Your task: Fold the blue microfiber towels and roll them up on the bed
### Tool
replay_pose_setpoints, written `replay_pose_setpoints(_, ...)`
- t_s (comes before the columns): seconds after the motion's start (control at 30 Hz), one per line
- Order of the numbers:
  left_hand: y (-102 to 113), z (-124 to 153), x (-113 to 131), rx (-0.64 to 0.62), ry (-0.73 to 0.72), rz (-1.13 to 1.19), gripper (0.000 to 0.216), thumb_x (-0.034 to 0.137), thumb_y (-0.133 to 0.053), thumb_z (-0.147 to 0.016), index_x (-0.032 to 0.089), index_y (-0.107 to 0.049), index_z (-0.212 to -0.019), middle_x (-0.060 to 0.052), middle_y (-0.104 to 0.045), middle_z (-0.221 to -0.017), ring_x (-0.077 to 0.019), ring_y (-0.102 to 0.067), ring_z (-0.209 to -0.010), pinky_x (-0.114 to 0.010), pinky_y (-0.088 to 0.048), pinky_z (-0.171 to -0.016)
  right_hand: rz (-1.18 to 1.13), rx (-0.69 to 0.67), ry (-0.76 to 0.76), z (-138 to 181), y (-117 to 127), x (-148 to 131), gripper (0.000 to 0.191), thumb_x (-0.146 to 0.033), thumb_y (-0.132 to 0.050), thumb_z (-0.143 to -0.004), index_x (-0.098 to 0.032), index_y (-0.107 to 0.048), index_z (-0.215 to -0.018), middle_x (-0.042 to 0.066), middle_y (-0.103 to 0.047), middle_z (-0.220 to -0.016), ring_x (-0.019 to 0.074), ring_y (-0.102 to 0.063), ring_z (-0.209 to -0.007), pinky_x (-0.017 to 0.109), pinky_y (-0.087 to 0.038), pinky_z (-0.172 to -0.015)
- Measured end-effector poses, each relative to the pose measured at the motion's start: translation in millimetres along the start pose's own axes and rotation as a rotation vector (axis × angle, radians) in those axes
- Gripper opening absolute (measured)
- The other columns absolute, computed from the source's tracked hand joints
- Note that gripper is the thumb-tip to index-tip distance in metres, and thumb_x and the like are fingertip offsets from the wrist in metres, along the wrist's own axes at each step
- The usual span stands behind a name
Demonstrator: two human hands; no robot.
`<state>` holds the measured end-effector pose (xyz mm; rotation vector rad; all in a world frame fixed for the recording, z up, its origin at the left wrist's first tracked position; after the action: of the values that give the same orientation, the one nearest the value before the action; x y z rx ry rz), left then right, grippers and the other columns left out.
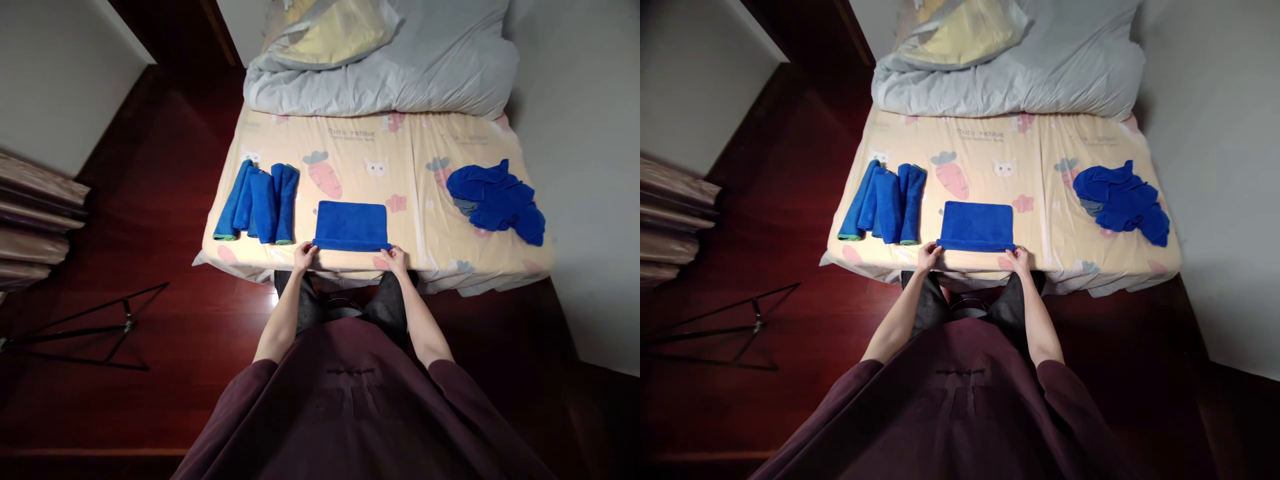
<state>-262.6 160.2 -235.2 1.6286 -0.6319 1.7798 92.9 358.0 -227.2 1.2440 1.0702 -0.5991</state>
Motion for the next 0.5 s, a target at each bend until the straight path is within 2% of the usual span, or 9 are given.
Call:
replay_pose_setpoints(0.2, 2.3, 1.9, 1.1, -0.02, -0.066, -0.04, 0.029, 0.044, -0.075, -0.078, 0.019, -0.07, -0.091, -0.006, -0.072, -0.087, -0.0194, -0.068, -0.08, -0.034, -0.056, -0.079, 0.013, 0.001, 0.037, 2.2, 1.5, -2.7, 0.058, -0.074, -0.07, -0.076, -0.024, -0.046, -0.057, -0.003, -0.043, -0.063, 0.013, -0.04, -0.058, 0.029, -0.034, -0.057)
replay_pose_setpoints(0.33, 4.1, 4.8, 3.9, -0.015, -0.116, -0.099, 0.029, 0.046, -0.072, -0.081, 0.02, -0.07, -0.094, -0.006, -0.071, -0.088, -0.0198, -0.067, -0.082, -0.034, -0.055, -0.081, -0.004, 0.004, 0.011, 3.2, 1.3, -5.5, 0.06, -0.078, -0.068, -0.075, -0.024, -0.048, -0.059, -0.002, -0.045, -0.061, 0.0137, -0.041, -0.058, 0.029, -0.034, -0.056)
replay_pose_setpoints(0.5, 4.0, 7.5, 8.2, -0.017, -0.116, -0.12, 0.031, 0.049, -0.069, -0.084, 0.02, -0.067, -0.095, -0.004, -0.069, -0.087, -0.0189, -0.064, -0.082, -0.031, -0.053, -0.08, 0.04, 0.013, 0.036, 4.8, 2.4, -10.7, 0.064, -0.08, -0.062, -0.079, -0.025, -0.039, -0.057, -0.004, -0.038, -0.06, 0.0139, -0.038, -0.059, 0.029, -0.034, -0.058)
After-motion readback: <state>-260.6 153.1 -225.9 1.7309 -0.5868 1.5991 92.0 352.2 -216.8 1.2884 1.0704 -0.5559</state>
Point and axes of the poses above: each hand's wrist, its own z-axis away from the middle knuckle, its own y-axis out of the back of the hand, x = y × z, the point moved 3 cm from there along -z, towards the middle knuckle
